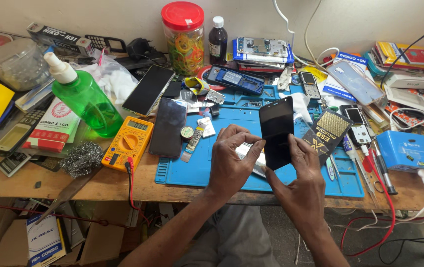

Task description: The person removes the back cover of a smartphone, detaches the battery, and then reassembles the device by placing the back cover back on. The workspace is cluttered with tools and electronic parts.

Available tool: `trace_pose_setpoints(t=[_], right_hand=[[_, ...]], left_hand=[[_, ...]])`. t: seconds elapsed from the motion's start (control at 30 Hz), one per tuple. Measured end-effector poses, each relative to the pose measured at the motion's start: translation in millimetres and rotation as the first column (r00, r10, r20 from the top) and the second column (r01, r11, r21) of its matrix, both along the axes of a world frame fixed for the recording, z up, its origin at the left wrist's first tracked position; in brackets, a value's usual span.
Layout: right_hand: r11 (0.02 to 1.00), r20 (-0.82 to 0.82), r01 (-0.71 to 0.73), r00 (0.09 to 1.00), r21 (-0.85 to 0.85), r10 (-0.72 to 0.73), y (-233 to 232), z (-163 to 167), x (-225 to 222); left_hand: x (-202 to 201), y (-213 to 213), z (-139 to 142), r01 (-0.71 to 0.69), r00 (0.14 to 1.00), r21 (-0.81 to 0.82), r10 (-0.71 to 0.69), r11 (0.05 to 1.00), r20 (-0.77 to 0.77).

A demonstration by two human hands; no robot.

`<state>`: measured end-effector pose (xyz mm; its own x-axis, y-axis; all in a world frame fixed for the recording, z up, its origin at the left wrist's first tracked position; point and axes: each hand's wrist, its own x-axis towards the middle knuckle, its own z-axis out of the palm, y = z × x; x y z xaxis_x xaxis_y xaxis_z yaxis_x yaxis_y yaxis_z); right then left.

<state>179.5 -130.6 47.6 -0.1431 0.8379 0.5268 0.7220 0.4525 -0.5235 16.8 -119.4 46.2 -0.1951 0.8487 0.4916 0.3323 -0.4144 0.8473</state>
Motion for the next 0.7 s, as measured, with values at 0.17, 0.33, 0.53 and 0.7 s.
trace_pose_setpoints(t=[0.17, 0.33, 0.53, 0.7], right_hand=[[0.998, 0.054, 0.061, 0.997, 0.009, -0.061, -1, -3, 0], [1.000, -0.035, -0.017, 0.999, 0.015, 0.017, 5, -9, 4], [0.909, -0.451, -0.364, 0.859, -0.203, 0.243, 15, -21, 28], [0.903, -0.213, -0.388, 0.913, -0.185, 0.349, 19, -26, 37]], left_hand=[[0, 4, -8, -0.036, 0.989, 0.094, 0.049, 0.995, -0.140], [-7, -1, -19, 0.025, 0.984, 0.067, -0.013, 0.997, -0.180], [-59, -30, -19, 0.021, 0.911, 0.074, 0.012, 0.997, -0.411], [-87, -40, -19, 0.102, 0.786, 0.019, -0.069, 0.995, -0.614]])
